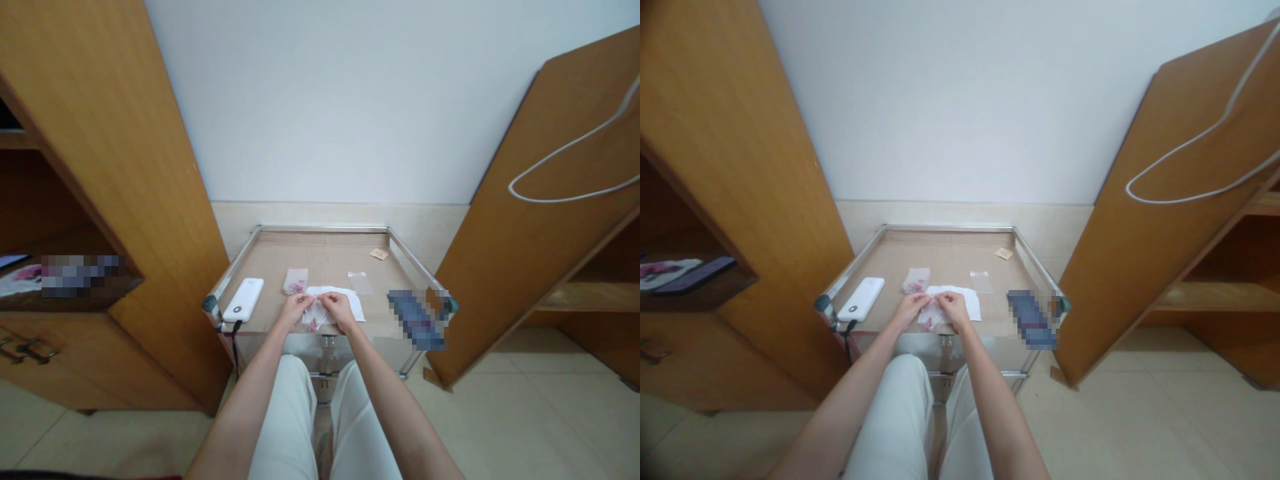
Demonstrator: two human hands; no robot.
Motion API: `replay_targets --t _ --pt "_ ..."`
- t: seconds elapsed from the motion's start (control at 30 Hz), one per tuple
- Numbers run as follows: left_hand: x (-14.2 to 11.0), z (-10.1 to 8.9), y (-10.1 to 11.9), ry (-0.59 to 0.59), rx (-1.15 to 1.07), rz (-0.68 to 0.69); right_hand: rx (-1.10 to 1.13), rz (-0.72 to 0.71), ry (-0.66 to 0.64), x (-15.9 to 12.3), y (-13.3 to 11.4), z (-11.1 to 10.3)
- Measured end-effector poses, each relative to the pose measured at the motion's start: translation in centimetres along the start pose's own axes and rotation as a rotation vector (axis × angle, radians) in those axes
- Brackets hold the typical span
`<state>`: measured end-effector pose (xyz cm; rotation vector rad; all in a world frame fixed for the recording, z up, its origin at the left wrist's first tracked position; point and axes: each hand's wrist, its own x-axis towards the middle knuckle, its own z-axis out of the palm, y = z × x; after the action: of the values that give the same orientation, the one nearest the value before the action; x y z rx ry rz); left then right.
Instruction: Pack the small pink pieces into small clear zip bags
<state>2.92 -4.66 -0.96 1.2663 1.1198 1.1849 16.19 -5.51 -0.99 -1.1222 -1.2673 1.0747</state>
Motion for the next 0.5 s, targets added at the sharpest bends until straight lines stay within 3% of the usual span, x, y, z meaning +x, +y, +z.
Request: replay_targets --t 0.23,0.5 --pt "0.37 -0.24 -0.81 -0.006 -0.048 0.044 -0.002 -0.035 0.017 -0.11 -0.22 -0.23" --pt "0.26 -0.09 -0.65 0.017 -0.152 -0.028 0.049 -0.048 0.069 0.14 0.05 -0.23"
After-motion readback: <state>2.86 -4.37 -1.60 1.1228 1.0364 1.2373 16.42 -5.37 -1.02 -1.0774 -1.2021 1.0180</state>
